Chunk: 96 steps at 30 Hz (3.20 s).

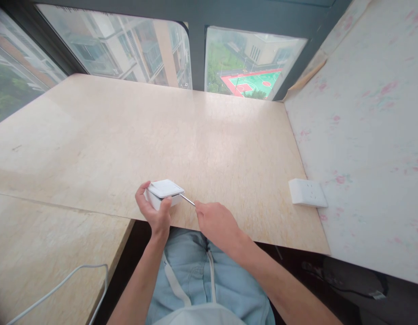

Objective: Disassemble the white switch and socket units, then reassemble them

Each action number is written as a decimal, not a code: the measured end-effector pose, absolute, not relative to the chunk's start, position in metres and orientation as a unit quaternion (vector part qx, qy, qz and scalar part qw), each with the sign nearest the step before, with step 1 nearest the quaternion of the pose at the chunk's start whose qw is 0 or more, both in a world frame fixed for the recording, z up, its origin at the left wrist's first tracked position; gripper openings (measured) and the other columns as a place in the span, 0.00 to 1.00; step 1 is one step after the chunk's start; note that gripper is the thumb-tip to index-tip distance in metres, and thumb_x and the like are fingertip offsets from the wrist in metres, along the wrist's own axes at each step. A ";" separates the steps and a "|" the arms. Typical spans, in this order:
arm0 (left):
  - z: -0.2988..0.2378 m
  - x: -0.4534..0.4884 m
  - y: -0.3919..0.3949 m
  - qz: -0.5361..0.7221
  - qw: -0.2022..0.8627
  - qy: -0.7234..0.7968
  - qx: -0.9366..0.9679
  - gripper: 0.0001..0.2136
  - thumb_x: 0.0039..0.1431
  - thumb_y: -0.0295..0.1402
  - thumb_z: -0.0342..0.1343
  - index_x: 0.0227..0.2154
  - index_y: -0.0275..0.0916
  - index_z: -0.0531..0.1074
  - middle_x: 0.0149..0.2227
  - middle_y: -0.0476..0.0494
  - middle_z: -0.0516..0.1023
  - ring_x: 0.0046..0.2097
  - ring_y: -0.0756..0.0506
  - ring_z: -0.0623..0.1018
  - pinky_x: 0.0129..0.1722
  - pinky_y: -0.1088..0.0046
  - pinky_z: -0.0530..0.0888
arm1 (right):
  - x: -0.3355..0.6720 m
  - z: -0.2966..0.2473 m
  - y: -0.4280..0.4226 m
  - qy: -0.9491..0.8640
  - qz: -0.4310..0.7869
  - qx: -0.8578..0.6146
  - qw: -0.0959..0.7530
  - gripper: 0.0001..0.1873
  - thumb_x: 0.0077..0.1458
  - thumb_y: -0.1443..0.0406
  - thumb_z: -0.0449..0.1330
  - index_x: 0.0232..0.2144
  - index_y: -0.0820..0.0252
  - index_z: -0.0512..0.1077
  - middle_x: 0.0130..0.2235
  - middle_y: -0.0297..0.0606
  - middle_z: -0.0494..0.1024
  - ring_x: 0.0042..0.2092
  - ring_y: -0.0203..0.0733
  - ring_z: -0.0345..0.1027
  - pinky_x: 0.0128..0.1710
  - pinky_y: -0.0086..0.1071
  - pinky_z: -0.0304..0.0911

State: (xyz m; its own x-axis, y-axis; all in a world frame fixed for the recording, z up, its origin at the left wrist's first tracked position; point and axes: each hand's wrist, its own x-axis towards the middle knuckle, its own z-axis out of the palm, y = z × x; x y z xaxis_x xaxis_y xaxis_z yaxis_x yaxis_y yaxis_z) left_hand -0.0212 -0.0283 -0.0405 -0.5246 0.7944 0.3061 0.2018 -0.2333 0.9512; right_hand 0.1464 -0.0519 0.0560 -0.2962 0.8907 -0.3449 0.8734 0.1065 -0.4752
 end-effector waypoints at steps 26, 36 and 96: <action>-0.049 -0.003 -0.046 0.710 0.304 0.515 0.371 0.31 0.45 0.32 0.58 0.56 0.41 0.60 0.53 0.37 0.70 0.53 0.37 0.75 0.52 0.59 0.74 | 0.112 0.016 -0.063 -0.213 0.792 -0.450 0.354 0.19 0.50 0.51 0.66 0.34 0.60 0.72 0.21 0.22 0.65 0.15 0.24 0.47 0.10 0.21 0.52; -0.044 0.005 -0.052 0.695 0.288 0.551 0.361 0.31 0.45 0.32 0.58 0.56 0.40 0.61 0.52 0.37 0.70 0.53 0.37 0.74 0.53 0.57 0.73 | 0.136 0.038 -0.076 -0.447 0.703 -0.515 0.203 0.18 0.61 0.53 0.55 0.27 0.59 0.67 0.21 0.24 0.65 0.13 0.26 0.55 0.10 0.21 0.50; -0.021 0.020 -0.043 0.550 0.304 0.423 0.653 0.45 0.38 0.26 0.57 0.64 0.44 0.53 0.55 0.36 0.62 0.56 0.34 0.69 0.50 0.52 0.73 | 0.194 0.052 0.031 -0.629 0.685 -0.368 0.005 0.19 0.51 0.58 0.67 0.44 0.59 0.75 0.35 0.31 0.73 0.21 0.26 0.60 0.15 0.20 0.62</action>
State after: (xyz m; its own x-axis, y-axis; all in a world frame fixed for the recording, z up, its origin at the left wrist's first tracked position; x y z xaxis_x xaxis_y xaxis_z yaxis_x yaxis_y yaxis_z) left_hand 0.0196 -0.0429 -0.0210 0.0370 0.8871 0.4601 0.2176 -0.4565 0.8627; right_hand 0.1938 0.0306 0.0520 -0.7285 0.4704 -0.4980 0.4565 -0.2087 -0.8649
